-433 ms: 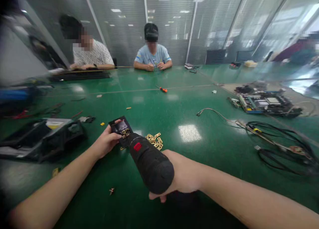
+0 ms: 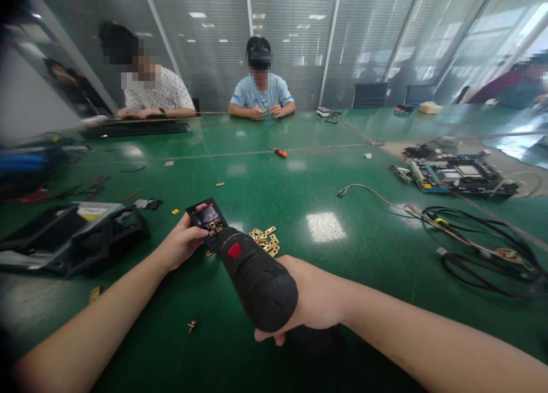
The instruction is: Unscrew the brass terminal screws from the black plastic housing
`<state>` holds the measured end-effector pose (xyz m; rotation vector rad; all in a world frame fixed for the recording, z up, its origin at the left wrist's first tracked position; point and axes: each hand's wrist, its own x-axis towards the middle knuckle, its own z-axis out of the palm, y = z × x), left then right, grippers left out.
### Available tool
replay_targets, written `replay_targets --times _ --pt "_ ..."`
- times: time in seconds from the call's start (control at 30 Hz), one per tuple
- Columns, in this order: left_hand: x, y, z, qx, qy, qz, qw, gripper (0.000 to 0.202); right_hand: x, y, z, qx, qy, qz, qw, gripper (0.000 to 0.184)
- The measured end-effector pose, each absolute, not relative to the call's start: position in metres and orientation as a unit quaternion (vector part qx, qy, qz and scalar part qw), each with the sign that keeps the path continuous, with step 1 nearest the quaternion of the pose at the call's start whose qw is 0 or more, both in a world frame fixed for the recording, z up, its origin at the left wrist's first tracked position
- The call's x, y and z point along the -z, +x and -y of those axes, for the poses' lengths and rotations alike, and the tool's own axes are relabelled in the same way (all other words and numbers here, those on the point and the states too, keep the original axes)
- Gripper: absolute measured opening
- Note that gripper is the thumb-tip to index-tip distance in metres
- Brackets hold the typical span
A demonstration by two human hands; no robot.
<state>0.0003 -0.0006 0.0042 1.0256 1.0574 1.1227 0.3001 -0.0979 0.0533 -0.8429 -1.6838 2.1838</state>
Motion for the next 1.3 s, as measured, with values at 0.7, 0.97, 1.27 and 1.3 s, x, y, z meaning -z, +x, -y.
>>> replay_targets --times 0.7,0.97,1.27,1.3 --pt "-0.002 0.000 -0.001 -0.486 0.446 -0.455 0.599 0.074 -0.058 0.300 0.102 -0.763 -0.323 0.544 0.134 0.051" --pt "-0.003 0.000 -0.001 -0.482 0.451 -0.455 0.598 0.074 -0.055 0.300 0.097 -0.760 -0.304 0.561 0.119 0.051" --pt "-0.005 0.000 0.002 -0.476 0.450 -0.466 0.594 0.075 -0.053 0.300 0.098 -0.765 -0.301 0.555 0.127 0.048" --pt "-0.005 0.000 0.002 -0.475 0.456 -0.466 0.591 0.074 -0.051 0.299 0.098 -0.765 -0.306 0.552 0.130 0.046"
